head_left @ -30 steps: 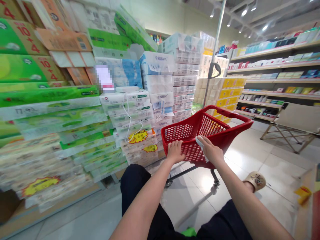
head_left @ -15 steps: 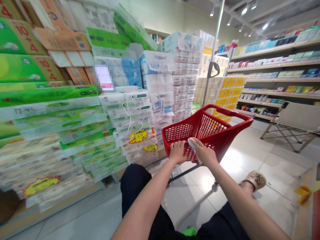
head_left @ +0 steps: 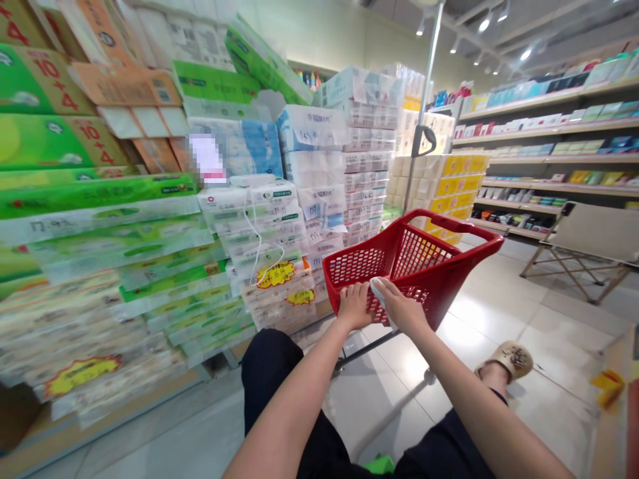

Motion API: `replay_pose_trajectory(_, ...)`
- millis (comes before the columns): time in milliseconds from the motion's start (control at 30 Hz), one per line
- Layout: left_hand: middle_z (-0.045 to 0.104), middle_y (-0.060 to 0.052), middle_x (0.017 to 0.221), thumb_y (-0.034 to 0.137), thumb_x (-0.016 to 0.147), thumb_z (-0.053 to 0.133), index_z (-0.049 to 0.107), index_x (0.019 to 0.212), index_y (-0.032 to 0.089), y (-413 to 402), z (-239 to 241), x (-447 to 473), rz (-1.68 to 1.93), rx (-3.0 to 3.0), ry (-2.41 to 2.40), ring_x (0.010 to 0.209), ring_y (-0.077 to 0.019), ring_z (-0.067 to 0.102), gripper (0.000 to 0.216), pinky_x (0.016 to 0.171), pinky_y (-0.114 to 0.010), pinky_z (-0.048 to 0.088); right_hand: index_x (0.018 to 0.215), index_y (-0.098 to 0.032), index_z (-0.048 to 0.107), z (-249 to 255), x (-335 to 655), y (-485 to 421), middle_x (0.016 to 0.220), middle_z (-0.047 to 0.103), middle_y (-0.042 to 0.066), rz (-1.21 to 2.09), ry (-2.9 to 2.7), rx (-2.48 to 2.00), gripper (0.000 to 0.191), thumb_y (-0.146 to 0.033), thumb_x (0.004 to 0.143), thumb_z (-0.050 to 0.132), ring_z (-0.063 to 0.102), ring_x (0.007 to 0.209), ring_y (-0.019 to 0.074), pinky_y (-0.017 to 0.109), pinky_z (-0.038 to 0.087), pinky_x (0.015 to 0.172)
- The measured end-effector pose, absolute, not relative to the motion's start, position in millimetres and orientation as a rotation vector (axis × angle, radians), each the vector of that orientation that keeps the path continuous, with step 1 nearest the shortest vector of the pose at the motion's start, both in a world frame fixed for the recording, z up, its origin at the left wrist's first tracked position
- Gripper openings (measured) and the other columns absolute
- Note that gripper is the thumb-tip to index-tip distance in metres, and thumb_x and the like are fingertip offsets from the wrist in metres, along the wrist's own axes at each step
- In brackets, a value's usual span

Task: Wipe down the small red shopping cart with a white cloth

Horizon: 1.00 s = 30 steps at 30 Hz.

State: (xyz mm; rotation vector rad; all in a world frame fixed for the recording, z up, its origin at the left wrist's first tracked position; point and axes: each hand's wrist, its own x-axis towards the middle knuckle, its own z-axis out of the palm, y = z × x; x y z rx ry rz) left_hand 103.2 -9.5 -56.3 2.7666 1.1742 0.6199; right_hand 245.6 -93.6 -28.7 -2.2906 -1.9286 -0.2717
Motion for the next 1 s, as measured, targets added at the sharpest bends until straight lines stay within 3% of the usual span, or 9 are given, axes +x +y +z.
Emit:
replay_pose_trajectory(300,0.045,-0.008,0.132,0.04,0.074,0.059,0.032,0.141,0.024,-7,-55,102,0.649,2.763,1.101,0.119,-0.0287,0.041,0.075,0.107,-0.045,0.03,0.151,-0.052,0.017,-3,351,-113,0.16,0.026,-0.003,-0.33,-1.618,-2.403,0.06,-0.031,0.096,0.03,0.068,0.087,0.0193,0.036,0.053,0.069)
replay_pose_trajectory(533,0.049,-0.008,0.127,0.038,0.072,0.061,0.037,0.137,0.023,-7,-60,100,0.755,2.751,1.105,0.116,-0.028,0.042,0.071,0.105,-0.044,0.029,0.154,-0.045,0.013,-15,309,-107,0.163,0.015,0.004,-0.334,-1.673,-2.465,0.062,-0.026,0.096,0.027,0.068,0.076,0.0168,0.038,0.053,0.069)
replay_pose_trajectory(767,0.052,-0.005,0.123,0.029,0.076,0.057,0.041,0.132,0.025,-2,-54,76,0.766,2.763,1.138,0.113,-0.0244,0.046,0.058,0.105,-0.042,0.031,0.15,-0.05,0.019,-3,321,-119,0.158,0.03,0.0,-0.387,-1.739,-2.379,0.058,-0.029,0.097,0.03,0.066,0.072,0.014,0.033,0.051,0.064)
replay_pose_trajectory(900,0.053,-0.007,0.124,0.021,0.079,0.053,0.042,0.133,0.024,-7,-57,67,0.812,2.788,1.281,0.119,-0.025,0.045,0.055,0.111,-0.045,0.027,0.151,-0.048,0.018,3,341,-132,0.158,0.028,0.0,-0.424,-1.678,-2.353,0.057,-0.031,0.098,0.027,0.067,0.08,0.0161,0.031,0.051,0.059)
replay_pose_trajectory(1000,0.043,-0.012,0.139,0.019,0.078,0.053,0.037,0.139,0.019,-19,-58,79,0.903,2.845,1.305,0.136,-0.0288,0.033,0.063,0.118,-0.05,0.016,0.151,-0.045,0.019,-2,325,-130,0.158,0.027,0.002,-0.437,-1.679,-2.373,0.056,-0.029,0.098,0.027,0.066,0.073,0.015,0.032,0.051,0.057)
